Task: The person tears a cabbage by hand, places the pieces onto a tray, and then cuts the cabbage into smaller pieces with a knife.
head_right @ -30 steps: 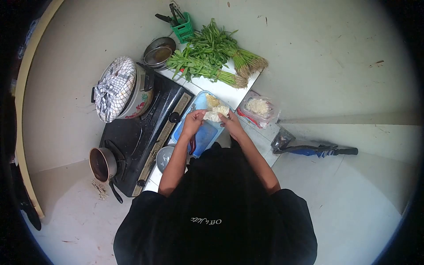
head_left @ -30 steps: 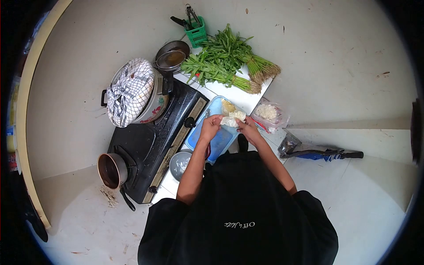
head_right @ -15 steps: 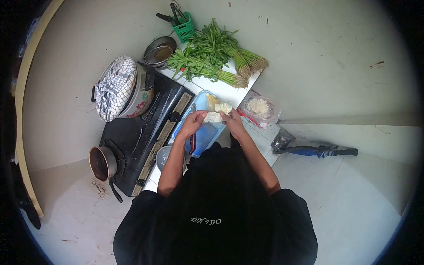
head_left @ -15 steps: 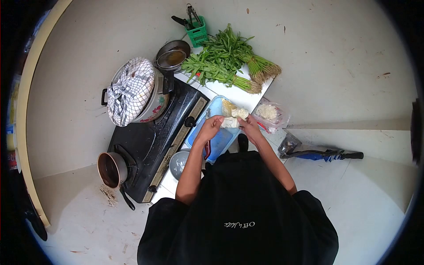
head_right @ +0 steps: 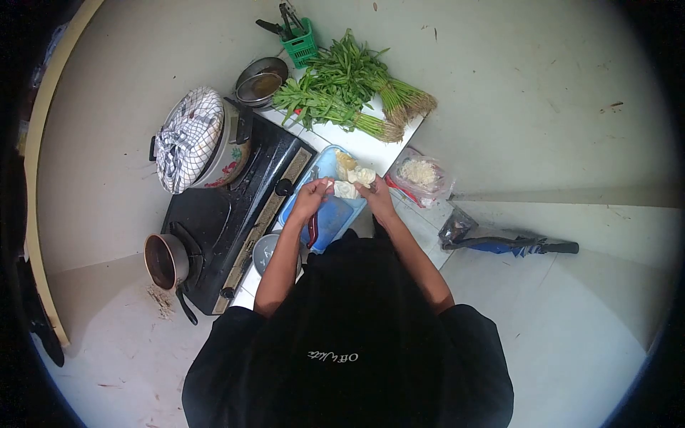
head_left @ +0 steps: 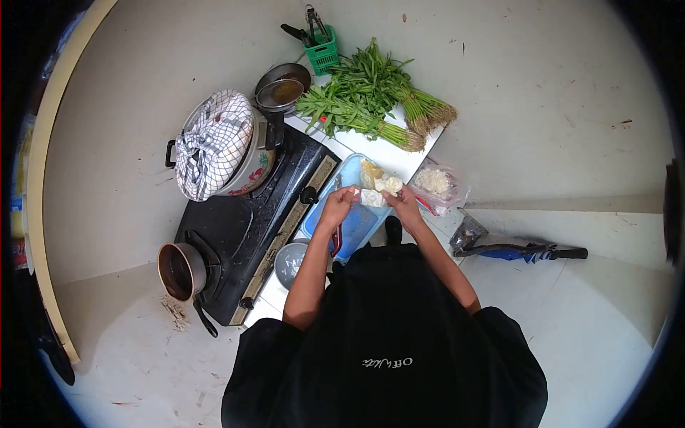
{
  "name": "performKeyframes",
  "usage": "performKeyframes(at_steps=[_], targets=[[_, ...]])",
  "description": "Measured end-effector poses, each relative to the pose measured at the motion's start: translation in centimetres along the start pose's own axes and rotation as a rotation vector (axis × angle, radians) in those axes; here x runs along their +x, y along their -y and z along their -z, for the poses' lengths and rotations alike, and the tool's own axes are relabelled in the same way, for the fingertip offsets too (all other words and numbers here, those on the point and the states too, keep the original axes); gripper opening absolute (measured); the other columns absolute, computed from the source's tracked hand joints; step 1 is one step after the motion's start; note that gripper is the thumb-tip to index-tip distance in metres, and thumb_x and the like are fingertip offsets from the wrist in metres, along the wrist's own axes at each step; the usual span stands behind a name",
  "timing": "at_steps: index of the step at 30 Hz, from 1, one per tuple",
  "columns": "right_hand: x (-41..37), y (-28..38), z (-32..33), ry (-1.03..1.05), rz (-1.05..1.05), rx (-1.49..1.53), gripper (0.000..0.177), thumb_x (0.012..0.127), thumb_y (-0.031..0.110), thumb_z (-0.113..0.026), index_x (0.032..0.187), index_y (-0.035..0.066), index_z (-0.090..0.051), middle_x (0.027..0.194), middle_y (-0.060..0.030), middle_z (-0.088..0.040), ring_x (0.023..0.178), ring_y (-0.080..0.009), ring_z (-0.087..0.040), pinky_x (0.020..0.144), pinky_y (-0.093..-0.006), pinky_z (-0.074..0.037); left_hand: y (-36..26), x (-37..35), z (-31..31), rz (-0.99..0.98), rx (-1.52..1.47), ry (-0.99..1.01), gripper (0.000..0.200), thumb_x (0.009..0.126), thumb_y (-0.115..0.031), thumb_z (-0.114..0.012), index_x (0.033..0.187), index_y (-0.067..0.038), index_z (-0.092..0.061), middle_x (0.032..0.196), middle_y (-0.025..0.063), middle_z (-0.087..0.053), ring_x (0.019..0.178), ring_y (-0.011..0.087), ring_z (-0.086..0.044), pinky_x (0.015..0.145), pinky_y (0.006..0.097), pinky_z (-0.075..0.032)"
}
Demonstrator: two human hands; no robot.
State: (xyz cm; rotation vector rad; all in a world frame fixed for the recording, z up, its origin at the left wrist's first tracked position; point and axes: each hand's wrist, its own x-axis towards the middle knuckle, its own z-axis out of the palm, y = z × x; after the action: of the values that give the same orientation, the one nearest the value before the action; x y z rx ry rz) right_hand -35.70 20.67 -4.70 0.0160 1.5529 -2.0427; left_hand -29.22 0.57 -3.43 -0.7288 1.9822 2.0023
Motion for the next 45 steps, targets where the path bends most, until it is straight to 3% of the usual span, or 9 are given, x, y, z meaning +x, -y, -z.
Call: performKeyframes(at_steps=[8, 14, 20, 26, 28, 32, 34, 37, 45], targets=[[0.4, -0.8, 0.1, 0.054, -0.003, -0.059, 0.046, 0.090, 0.012, -0.071, 0.132, 0.005, -0.053, 0.124, -0.0036, -0.062, 0.109, -0.0137, -0.058, 0.090, -0.0290, -0.047, 0.3, 0.0, -0.9, -0.146, 0.011, 0.029, 0.031, 0.098, -0.024, -0.061, 0.119, 0.000, -0.061, 0.098, 0.0043, -0.069, 0.086, 0.0098, -0.062, 0.075, 0.0238, -0.049], [0.3, -0.3, 0.2, 0.011, -0.127, -0.030, 0.048, 0.089, 0.015, -0.073, 0.132, 0.006, -0.054, 0.118, -0.0022, -0.064, 0.105, -0.0131, -0.059, 0.090, -0.0284, -0.047, 0.7, 0.2, -0.4, 0.025, -0.151, -0.072, 0.023, 0.096, -0.023, -0.065, 0.106, -0.003, -0.060, 0.087, 0.0025, -0.067, 0.074, 0.0073, -0.059, 0.066, 0.0238, -0.048], [0.2, 0.0, -0.2, 0.038, 0.039, -0.099, 0.042, 0.090, 0.023, -0.072, 0.127, 0.007, -0.058, 0.110, -0.0011, -0.066, 0.099, -0.0092, -0.060, 0.079, -0.0264, -0.045, 1.4, 0.8, -0.2, -0.074, -0.069, -0.117, 0.021, 0.096, -0.021, -0.064, 0.103, -0.001, -0.060, 0.080, -0.0002, -0.065, 0.067, 0.0071, -0.057, 0.061, 0.0229, -0.046], [0.2, 0.0, 0.3, 0.034, -0.041, -0.141, 0.032, 0.095, 0.026, -0.066, 0.121, 0.008, -0.062, 0.107, 0.0013, -0.068, 0.094, -0.0073, -0.062, 0.076, -0.0232, -0.044, 1.0, 1.1, -0.7, -0.253, 0.462, -0.203, 0.024, 0.094, -0.017, -0.063, 0.111, 0.000, -0.064, 0.088, 0.0100, -0.068, 0.081, 0.0197, -0.065, 0.070, 0.0317, -0.051], [0.3, 0.1, 0.8, 0.141, -0.033, -0.160, 0.041, 0.094, 0.018, -0.068, 0.130, 0.002, -0.056, 0.113, -0.0022, -0.066, 0.101, -0.0105, -0.060, 0.086, -0.0292, -0.047, 0.1, 0.9, -1.5, -0.648, 0.789, -0.437, 0.026, 0.090, -0.011, -0.066, 0.115, -0.001, -0.063, 0.100, 0.0188, -0.066, 0.094, 0.0351, -0.065, 0.085, 0.0386, -0.051], [-0.2, 0.0, 0.7, 0.118, -0.015, -0.148, 0.042, 0.093, 0.019, -0.068, 0.130, 0.002, -0.056, 0.116, -0.0026, -0.065, 0.105, -0.0107, -0.059, 0.087, -0.0290, -0.047, -3.4, 0.0, -2.1, -0.475, 0.412, -0.104, 0.029, 0.089, -0.010, -0.068, 0.115, -0.002, -0.063, 0.110, 0.0188, -0.063, 0.104, 0.0360, -0.061, 0.091, 0.0386, -0.048], [-0.7, 1.1, 0.4, 0.195, -0.049, -0.151, 0.041, 0.096, 0.027, -0.064, 0.129, 0.003, -0.056, 0.118, -0.0032, -0.064, 0.109, -0.0121, -0.059, 0.088, -0.0277, -0.047, -3.2, 0.3, -2.4, -0.782, 0.509, 0.005, 0.027, 0.090, -0.015, -0.068, 0.114, -0.003, -0.064, 0.109, 0.0133, -0.064, 0.100, 0.0262, -0.063, 0.076, 0.0355, -0.052], [-1.5, 2.5, 0.1, 0.124, -0.337, 0.202, 0.045, 0.099, 0.039, -0.057, 0.128, 0.004, -0.058, 0.116, -0.0030, -0.064, 0.111, -0.0122, -0.058, 0.088, -0.0260, -0.046, -3.3, 0.2, -2.2, -0.583, 0.433, 0.056, 0.025, 0.089, -0.014, -0.070, 0.111, -0.004, -0.065, 0.107, 0.0111, -0.065, 0.097, 0.0254, -0.064, 0.073, 0.0345, -0.053], [-0.6, -0.3, 1.3, -0.001, -0.201, -0.106, 0.047, 0.101, 0.047, -0.050, 0.119, 0.006, -0.064, 0.108, -0.0012, -0.066, 0.095, -0.0084, -0.058, 0.082, -0.0255, -0.045, -3.6, 0.2, -2.5, -0.616, 0.399, 0.076, 0.019, 0.090, -0.013, -0.069, 0.104, -0.001, -0.064, 0.096, 0.0135, -0.067, 0.086, 0.0274, -0.066, 0.071, 0.0349, -0.051]])
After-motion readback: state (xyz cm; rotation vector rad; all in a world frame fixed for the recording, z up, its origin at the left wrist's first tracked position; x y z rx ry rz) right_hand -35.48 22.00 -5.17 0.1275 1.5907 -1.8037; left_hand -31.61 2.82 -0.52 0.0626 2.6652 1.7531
